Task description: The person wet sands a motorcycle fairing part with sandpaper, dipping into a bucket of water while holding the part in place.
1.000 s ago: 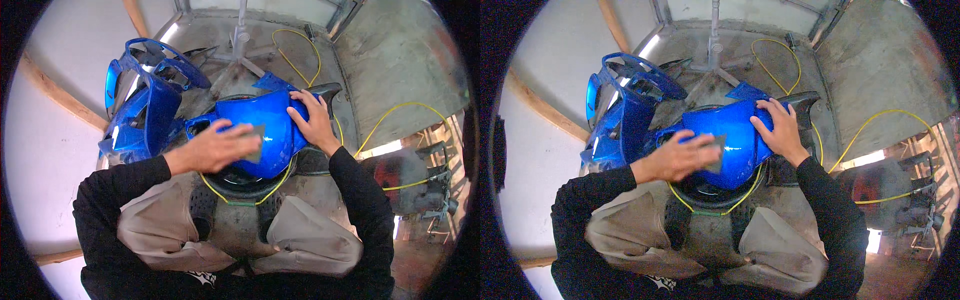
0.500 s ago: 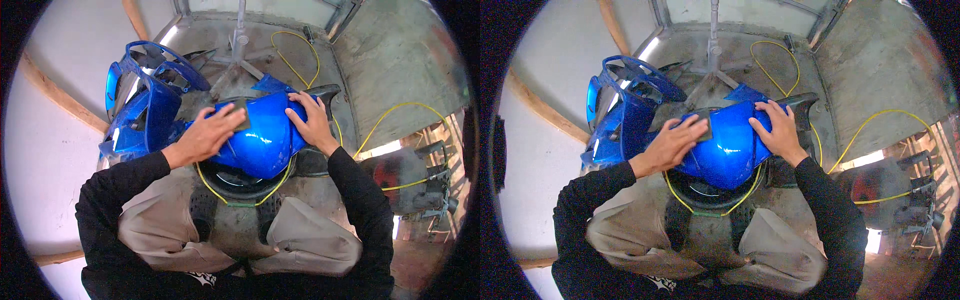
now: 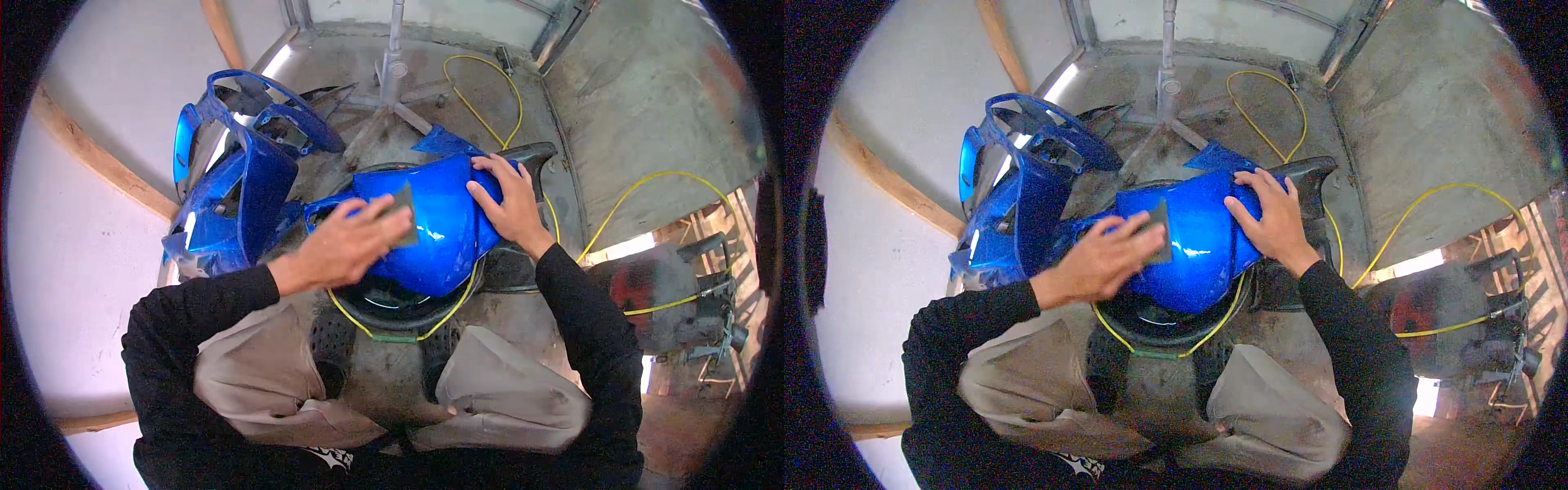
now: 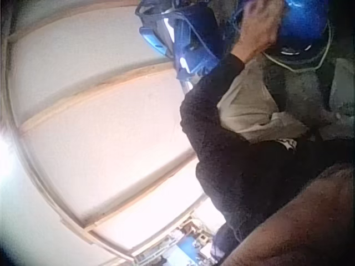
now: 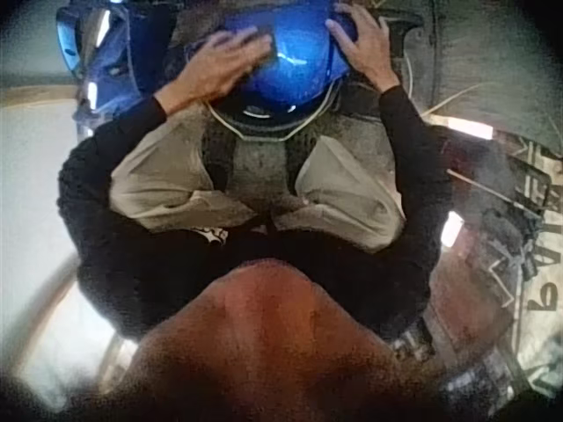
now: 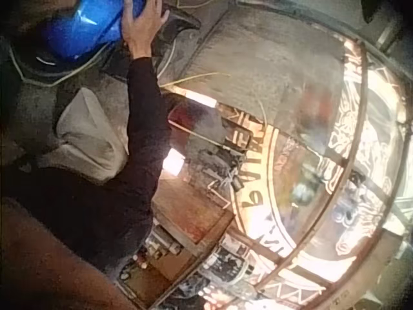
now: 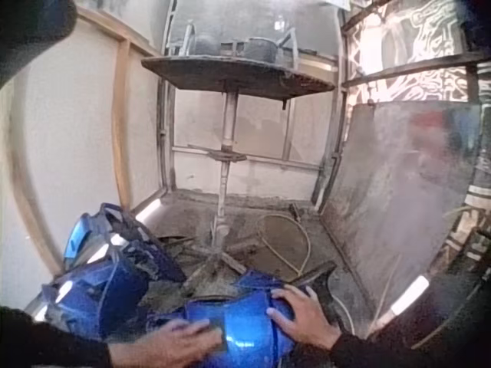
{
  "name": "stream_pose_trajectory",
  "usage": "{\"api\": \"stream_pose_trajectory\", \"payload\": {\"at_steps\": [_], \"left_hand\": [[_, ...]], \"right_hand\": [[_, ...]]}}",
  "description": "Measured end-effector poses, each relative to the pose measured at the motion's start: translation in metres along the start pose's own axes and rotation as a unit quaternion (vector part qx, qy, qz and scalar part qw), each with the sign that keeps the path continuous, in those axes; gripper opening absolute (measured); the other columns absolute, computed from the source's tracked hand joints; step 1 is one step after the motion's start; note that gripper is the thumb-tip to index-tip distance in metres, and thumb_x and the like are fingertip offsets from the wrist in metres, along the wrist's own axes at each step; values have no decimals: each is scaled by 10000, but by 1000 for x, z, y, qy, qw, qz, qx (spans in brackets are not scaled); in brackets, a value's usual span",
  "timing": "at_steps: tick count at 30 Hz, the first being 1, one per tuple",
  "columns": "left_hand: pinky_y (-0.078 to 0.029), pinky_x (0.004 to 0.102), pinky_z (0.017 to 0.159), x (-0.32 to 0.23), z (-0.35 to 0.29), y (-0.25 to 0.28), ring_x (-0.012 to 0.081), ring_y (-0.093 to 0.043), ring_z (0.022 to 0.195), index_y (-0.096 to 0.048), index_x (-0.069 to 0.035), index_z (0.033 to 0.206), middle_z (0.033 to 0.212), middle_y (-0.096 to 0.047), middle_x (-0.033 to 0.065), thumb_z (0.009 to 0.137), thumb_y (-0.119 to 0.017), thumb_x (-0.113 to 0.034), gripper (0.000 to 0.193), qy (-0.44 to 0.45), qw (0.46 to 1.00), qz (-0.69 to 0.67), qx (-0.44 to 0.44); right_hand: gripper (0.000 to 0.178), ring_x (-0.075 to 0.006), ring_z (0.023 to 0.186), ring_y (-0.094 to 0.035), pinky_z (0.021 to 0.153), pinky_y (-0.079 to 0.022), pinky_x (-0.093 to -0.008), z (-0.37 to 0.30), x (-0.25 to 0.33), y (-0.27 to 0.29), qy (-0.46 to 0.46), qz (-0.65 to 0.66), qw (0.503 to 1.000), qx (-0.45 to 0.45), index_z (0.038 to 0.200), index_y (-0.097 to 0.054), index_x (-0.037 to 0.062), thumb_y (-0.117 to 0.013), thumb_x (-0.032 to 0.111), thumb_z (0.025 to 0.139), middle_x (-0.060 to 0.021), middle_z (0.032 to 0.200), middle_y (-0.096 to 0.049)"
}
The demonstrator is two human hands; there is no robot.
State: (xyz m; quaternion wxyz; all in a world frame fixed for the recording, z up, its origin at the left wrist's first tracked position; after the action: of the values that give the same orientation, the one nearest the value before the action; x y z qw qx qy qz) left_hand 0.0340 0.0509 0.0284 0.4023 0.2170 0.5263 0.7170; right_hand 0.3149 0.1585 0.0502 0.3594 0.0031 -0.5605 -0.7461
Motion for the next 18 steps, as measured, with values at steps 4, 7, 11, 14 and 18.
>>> {"api": "stream_pose_trajectory", "payload": {"at_steps": [4, 7, 11, 14, 18], "left_hand": [[-402, 545, 1201, -20, -5, -7, 319, -474, 1558, -514, -112, 1624, 1690, -521, 77, 978, -726, -200, 686, -164, 986, 4, 31], [-379, 553, 1205, 8, -1, 0, 330, -458, 1572, -466, -113, 1658, 1696, -514, 83, 996, -701, -185, 706, 56, 998, 32, -20], [-399, 537, 1187, 2, -1, -2, 353, -468, 1559, -497, -95, 1629, 1688, -518, 95, 1006, -702, -171, 660, 43, 998, -35, -9], [-408, 540, 1182, -19, -4, -3, 344, -481, 1548, -517, -115, 1617, 1663, -549, 70, 995, -712, -198, 658, -119, 993, -21, 10], [-391, 553, 1202, 2, 1, 2, 326, -487, 1545, -525, -120, 1609, 1666, -545, 74, 1004, -693, -208, 634, 22, 1000, 2, -5]], "right_hand": [[470, -381, 1481, -542, 1261, -261, -667, -3, -1, -1, -3, 0, 1000, 5, 1356, -684, 136, -716, 467, 1024, -114, 1467, -691], [469, -384, 1481, -541, 1263, -257, -668, -2, -1, 0, 1, 1, 1000, -1, 1355, -683, 133, -715, 465, 1025, -114, 1466, -691], [475, -391, 1472, -547, 1259, -260, -674, -1, -1, 0, 8, 2, 1000, -8, 1361, -680, 130, -712, 465, 1026, -116, 1456, -695], [483, -392, 1470, -549, 1259, -260, -676, -3, -1, -1, 9, -1, 1000, -1, 1368, -681, 132, -711, 471, 1026, -117, 1446, -699], [491, -388, 1473, -548, 1258, -262, -678, -2, 0, 0, 11, 6, 1000, -4, 1376, -681, 133, -712, 474, 1024, -113, 1441, -701]]}}
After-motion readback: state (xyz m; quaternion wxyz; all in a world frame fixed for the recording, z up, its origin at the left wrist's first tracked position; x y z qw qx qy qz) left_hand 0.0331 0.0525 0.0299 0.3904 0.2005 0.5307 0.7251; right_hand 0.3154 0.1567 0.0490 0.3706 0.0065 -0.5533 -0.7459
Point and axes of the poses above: each hand's wrist, its own z-axis towards the middle knuckle, its own y-axis out of the back of the hand, x = y × z, the point moved 6 cm from there along z, towards the middle knuckle
